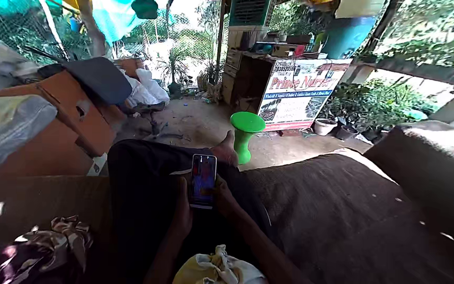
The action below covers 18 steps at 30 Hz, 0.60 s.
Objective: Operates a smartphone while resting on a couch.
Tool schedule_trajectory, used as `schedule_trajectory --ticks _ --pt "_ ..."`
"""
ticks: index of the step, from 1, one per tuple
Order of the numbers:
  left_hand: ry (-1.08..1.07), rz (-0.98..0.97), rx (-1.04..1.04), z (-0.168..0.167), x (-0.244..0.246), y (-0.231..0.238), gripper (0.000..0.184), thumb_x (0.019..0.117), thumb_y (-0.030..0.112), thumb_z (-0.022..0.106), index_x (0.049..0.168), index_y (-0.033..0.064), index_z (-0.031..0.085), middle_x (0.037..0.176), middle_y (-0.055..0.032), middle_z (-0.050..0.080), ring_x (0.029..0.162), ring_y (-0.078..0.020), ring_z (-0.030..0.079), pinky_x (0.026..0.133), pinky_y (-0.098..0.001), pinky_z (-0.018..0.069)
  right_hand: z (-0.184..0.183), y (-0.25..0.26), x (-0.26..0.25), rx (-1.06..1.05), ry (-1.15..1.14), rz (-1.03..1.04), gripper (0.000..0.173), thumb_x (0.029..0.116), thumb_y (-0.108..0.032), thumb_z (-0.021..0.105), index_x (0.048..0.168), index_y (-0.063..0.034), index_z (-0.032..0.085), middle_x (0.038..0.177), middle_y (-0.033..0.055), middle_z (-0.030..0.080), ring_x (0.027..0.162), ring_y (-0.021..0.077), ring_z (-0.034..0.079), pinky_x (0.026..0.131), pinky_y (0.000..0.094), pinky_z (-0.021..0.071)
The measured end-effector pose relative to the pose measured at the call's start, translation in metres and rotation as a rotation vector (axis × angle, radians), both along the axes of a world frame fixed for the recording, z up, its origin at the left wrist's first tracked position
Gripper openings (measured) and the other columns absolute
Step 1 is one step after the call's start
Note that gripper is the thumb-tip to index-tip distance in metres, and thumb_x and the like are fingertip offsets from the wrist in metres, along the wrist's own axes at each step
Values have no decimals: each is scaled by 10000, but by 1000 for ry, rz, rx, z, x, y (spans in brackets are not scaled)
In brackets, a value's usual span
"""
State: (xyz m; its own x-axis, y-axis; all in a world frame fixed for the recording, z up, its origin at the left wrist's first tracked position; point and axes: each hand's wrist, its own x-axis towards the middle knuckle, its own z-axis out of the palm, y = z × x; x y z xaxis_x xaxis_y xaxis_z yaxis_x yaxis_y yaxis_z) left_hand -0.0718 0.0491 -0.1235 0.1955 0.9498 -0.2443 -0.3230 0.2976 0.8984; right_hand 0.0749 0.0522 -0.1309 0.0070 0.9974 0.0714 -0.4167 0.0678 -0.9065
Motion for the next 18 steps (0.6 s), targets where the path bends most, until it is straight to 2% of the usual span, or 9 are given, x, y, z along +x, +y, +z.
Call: schedule_trajectory --ticks 1,3,5,7,10,18 --pt "2 1 -10 0 0 0 685 1072 590 234 1450 86 503 1322 -141 641 1185 -269 640 922 -493 570 -1 0 0 10 -10 -17 528 823 44 648 1331 46 502 1120 181 696 1010 254 699 905 423 589" --pt "6 7 -23 0 1 1 675 1075 580 234 1452 88 503 1322 -145 637 1176 -268 640 908 -484 567 0 0 -1 25 -39 -60 378 988 -111 609 1325 46 539 1103 180 706 1003 251 703 926 418 581" --pt "5 11 -27 0 2 0 674 1076 580 237 1468 90 483 1343 -153 623 1193 -279 632 919 -496 563 3 -1 -2 15 -97 -100 435 1068 -332 485 1328 5 572 1130 149 704 1048 219 688 960 402 563" --pt "6 21 -27 2 2 -1 675 1078 574 233 1455 77 491 1318 -160 633 1171 -282 641 911 -497 566 3 -2 -2 -17 -111 -107 565 1065 -481 390 1354 -27 562 1190 139 686 1107 213 666 981 411 550" --pt "2 19 -33 2 3 -1 676 1080 567 229 1446 66 499 1295 -157 651 1146 -279 659 902 -492 575 1 -3 -1 -1 -96 -87 671 1038 -587 349 1393 -55 553 1244 139 673 1159 226 647 1018 432 531" --pt "14 10 -38 2 3 -2 679 1082 566 217 1422 62 521 1255 -160 672 1113 -280 675 879 -476 585 -2 -3 2 84 -59 -41 648 1059 -561 303 1371 -59 569 1212 145 678 1140 237 649 1013 440 531"
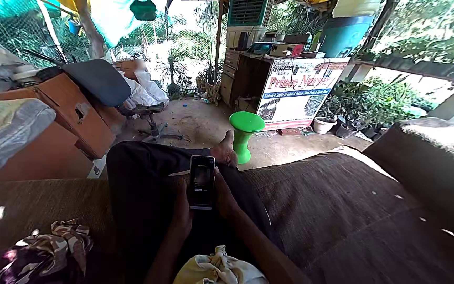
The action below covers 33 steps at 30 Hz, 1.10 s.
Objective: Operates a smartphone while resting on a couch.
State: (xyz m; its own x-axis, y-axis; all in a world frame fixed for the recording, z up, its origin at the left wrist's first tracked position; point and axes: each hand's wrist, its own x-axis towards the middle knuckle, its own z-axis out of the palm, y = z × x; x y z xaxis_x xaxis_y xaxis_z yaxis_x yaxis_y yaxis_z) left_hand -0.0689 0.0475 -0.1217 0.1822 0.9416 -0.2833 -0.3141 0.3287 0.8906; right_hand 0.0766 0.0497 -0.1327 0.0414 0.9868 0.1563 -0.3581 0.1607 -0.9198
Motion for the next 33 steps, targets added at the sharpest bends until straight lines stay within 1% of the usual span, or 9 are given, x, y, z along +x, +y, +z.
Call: schedule_trajectory --ticks 2,6,9,14,16,19,23,27,33 --pt "1 4 -3 0 0 1 675 1083 562 221 1422 62 521 1257 -159 671 1116 -277 672 884 -476 582 2 0 -1 9 15 2 653 1057 -564 300 1359 -53 572 1192 150 685 1123 237 658 1000 439 540" --pt "3 4 3 -2 -1 1 673 1083 562 226 1416 62 528 1267 -160 664 1130 -279 664 898 -478 573 4 -1 -2 0 24 -2 639 1063 -541 294 1366 -48 564 1202 148 684 1127 231 658 1003 430 540" --pt "-1 6 6 -3 -1 1 673 1082 564 230 1432 66 517 1287 -160 655 1147 -281 657 910 -484 571 3 -1 -1 -12 19 8 646 1056 -551 312 1409 -60 539 1252 147 670 1172 227 643 1034 433 522" --pt "-5 8 -5 -3 -1 2 674 1079 571 241 1432 66 512 1285 -169 656 1142 -297 662 903 -499 576 4 -1 -1 8 26 28 634 1057 -542 308 1402 -64 542 1232 140 676 1149 223 651 1016 429 532" --pt "9 2 -2 -3 -1 1 662 1083 564 234 1447 79 501 1306 -161 644 1157 -291 651 913 -503 568 5 -2 -1 29 20 38 629 1058 -529 301 1393 -55 542 1221 143 679 1138 225 654 1008 433 536" --pt "11 7 -8 -3 -1 2 662 1082 565 236 1434 77 512 1301 -159 648 1153 -287 653 906 -497 569 5 -2 -1 30 23 37 625 1058 -517 303 1389 -45 544 1217 150 678 1135 228 655 1007 429 535" --pt "33 7 -22 -2 0 1 659 1080 568 242 1453 89 500 1345 -149 623 1200 -276 625 941 -501 546 4 -1 0 36 34 36 620 1049 -515 321 1385 -45 547 1209 149 679 1126 225 657 999 428 538" --pt "23 10 -20 -3 0 1 663 1078 571 243 1460 89 492 1349 -149 622 1207 -276 622 953 -501 543 3 -1 0 36 41 39 615 1047 -519 332 1386 -54 551 1208 145 681 1130 225 656 1002 427 535" --pt "12 4 -9 -3 0 1 669 1080 567 240 1454 73 490 1331 -159 629 1186 -280 634 938 -495 555 4 -2 1 52 36 41 610 1060 -504 288 1376 -55 554 1186 146 686 1113 229 660 996 430 537"
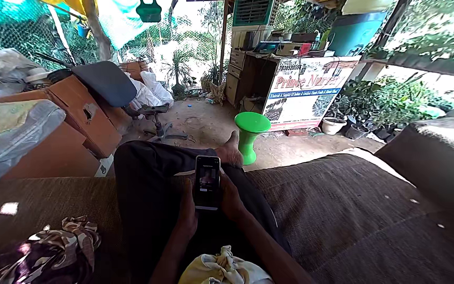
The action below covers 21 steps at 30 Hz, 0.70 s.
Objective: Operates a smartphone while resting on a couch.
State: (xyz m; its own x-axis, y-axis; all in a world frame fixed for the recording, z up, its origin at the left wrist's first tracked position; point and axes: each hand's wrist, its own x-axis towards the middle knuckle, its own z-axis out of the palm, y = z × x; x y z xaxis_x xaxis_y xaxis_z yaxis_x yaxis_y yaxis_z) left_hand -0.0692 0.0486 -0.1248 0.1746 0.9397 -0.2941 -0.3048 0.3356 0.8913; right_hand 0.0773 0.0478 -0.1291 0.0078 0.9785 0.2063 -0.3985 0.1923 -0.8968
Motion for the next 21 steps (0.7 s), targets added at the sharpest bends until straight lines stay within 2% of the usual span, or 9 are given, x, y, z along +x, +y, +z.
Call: schedule_trajectory --ticks 8,10,12,14,16,18,21 --pt "13 5 4 -1 0 -1 671 1074 582 247 1495 100 451 1415 -149 576 1268 -280 585 992 -523 523 -1 1 0 -13 18 -4 624 1053 -514 299 1364 -39 558 1172 162 689 1101 240 668 987 434 543" --pt "8 6 -3 0 0 -1 667 1076 575 246 1475 91 474 1369 -153 608 1225 -281 615 961 -513 543 -1 1 0 -30 28 -6 604 1053 -495 306 1351 -39 565 1159 158 695 1090 235 672 979 432 546" --pt "12 8 -20 1 1 0 660 1081 564 239 1445 82 507 1304 -159 647 1154 -286 652 905 -495 566 0 1 0 -62 44 -9 528 1040 -426 375 1339 -40 578 1159 149 696 1086 227 672 976 426 547" --pt "9 3 -31 2 1 0 661 1081 563 240 1441 77 507 1284 -164 656 1133 -289 663 893 -488 572 -1 2 0 -75 57 1 441 960 -256 518 1321 -8 573 1136 154 696 1049 225 680 947 413 558" --pt "5 0 -25 3 0 0 669 1079 568 238 1434 70 509 1274 -166 660 1125 -286 666 888 -482 576 -4 5 2 -54 39 34 497 848 -99 623 1322 32 551 1149 172 684 1055 236 672 944 409 555" --pt "3 -4 -21 4 0 -1 672 1079 569 234 1439 70 503 1285 -167 652 1129 -283 662 888 -478 573 -4 5 2 -62 8 38 585 762 -30 678 1326 40 536 1155 172 685 1058 237 676 932 402 565" --pt "-5 3 -25 3 0 -1 666 1079 568 241 1429 72 514 1273 -166 659 1117 -284 666 880 -475 575 -1 3 1 -82 -13 37 603 752 13 670 1336 33 523 1160 165 686 1058 231 680 928 397 570"
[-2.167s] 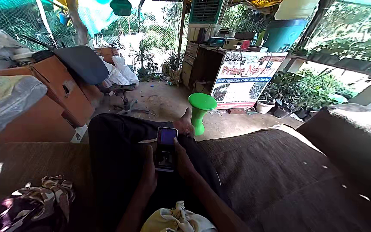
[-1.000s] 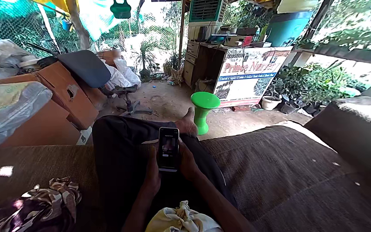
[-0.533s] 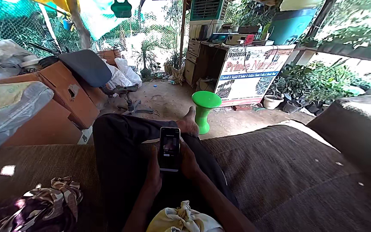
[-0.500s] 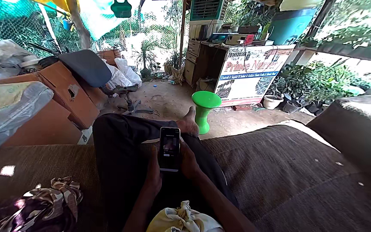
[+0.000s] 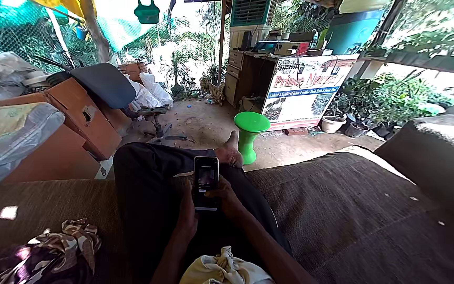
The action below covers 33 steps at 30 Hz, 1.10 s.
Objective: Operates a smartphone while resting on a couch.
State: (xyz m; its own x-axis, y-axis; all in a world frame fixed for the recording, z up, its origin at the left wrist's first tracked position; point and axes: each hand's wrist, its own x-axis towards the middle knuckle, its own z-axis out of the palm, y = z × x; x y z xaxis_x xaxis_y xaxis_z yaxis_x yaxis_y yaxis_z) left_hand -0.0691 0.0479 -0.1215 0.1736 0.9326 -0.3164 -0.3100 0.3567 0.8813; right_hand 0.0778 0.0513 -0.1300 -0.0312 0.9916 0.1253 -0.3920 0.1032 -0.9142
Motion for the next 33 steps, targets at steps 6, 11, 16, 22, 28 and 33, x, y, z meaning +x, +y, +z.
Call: schedule_trajectory --ticks 6,11,16,22,28,33 --pt "12 -2 2 -1 1 1 673 1079 571 227 1447 77 500 1298 -167 649 1133 -288 664 881 -482 576 2 -1 -3 -49 -15 -99 345 1026 -191 453 1279 -5 596 1092 137 705 1011 205 687 917 379 567" --pt "15 -10 3 -1 0 0 685 1076 577 237 1447 63 495 1314 -174 634 1153 -292 650 906 -488 565 0 1 -6 -44 -34 -183 333 1079 -217 417 1176 0 649 988 126 717 928 195 699 857 358 583" --pt "18 -3 0 -4 1 1 653 1084 553 256 1422 54 508 1274 -177 648 1122 -290 658 879 -479 569 1 2 -8 -43 -6 -192 330 974 -240 674 1155 35 653 975 170 732 881 239 728 831 391 612" --pt "33 5 0 -5 1 2 673 1078 572 250 1446 63 492 1341 -172 614 1196 -297 622 936 -508 546 2 -1 -6 -27 -16 -172 456 1000 -413 559 1196 -10 642 1024 132 716 957 202 702 886 374 583" --pt "12 -4 18 -7 0 3 674 1080 567 244 1420 53 516 1292 -173 644 1151 -292 651 915 -498 565 -3 -1 -3 -46 -33 -156 593 963 -541 507 1261 -45 637 1131 142 703 1056 232 682 935 423 565" --pt "11 -7 27 -5 0 1 668 1084 559 243 1424 53 515 1297 -173 644 1161 -291 648 923 -497 563 -1 -3 -3 -49 -21 -152 548 977 -487 466 1248 -45 643 1116 148 710 1044 233 690 929 423 569"
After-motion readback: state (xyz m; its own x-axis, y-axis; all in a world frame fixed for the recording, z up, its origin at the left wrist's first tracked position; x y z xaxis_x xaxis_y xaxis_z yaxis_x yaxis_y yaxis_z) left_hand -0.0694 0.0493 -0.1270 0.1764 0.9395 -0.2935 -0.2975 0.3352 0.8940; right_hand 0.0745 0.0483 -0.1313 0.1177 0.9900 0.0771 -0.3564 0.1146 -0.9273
